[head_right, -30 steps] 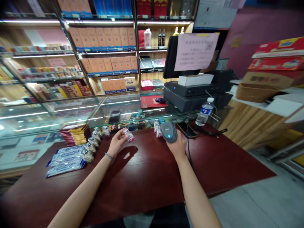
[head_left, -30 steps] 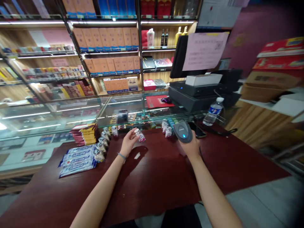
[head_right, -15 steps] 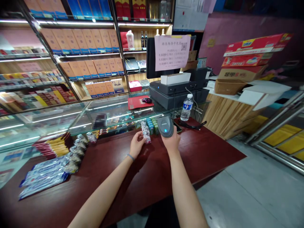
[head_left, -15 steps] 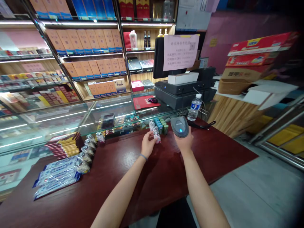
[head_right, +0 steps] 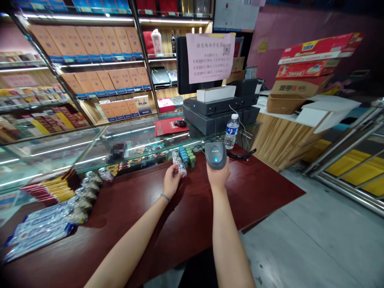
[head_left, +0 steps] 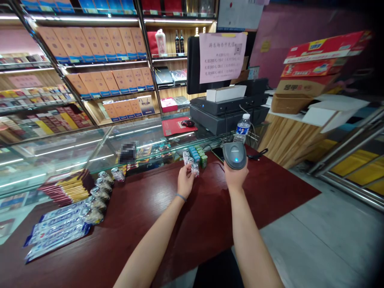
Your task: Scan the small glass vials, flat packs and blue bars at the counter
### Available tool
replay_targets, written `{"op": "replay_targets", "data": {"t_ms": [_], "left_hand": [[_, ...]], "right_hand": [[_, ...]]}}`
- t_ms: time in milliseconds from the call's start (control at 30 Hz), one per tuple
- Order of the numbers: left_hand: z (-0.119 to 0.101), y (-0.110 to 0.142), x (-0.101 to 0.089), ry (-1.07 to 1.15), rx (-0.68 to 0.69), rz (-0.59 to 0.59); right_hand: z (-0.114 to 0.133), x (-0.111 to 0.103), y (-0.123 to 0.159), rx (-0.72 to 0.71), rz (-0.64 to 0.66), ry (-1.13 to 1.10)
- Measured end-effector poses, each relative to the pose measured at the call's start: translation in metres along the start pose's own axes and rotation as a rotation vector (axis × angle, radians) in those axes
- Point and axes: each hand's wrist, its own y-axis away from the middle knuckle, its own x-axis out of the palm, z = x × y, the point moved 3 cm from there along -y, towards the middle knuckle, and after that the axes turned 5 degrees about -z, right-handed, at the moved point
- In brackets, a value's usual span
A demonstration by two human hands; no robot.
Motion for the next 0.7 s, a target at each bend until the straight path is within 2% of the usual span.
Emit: {"op": "replay_targets", "data": {"t_ms": [267,400,467,533,700], "left_hand": [[0.006,0.002,0.000,0.069,-0.043,0.002],[-0.010,0.003,-0.018,-0.058,0.068,-0.052],[-0.021,0.000,-0.039,-0.114,0.149,-0.122],[-0.031,-0.006,-0.069,-0.157,0.211,-0.225],[-0.048,-0.019,-0.164,-0.269,0.271,-0.542]], "right_hand": [[0.004,0.000,0.001,0.060,0.055,0.018],[0.010,0.000,0.003,0.058,0.057,0.022],[0.012,0.001,0.005,0.040,0.048,0.006],[0.015,0.004,0.008,0.022,0.029,0.003],[0.030,0.018,0.020,-0.040,0.087,-0.042]]}}
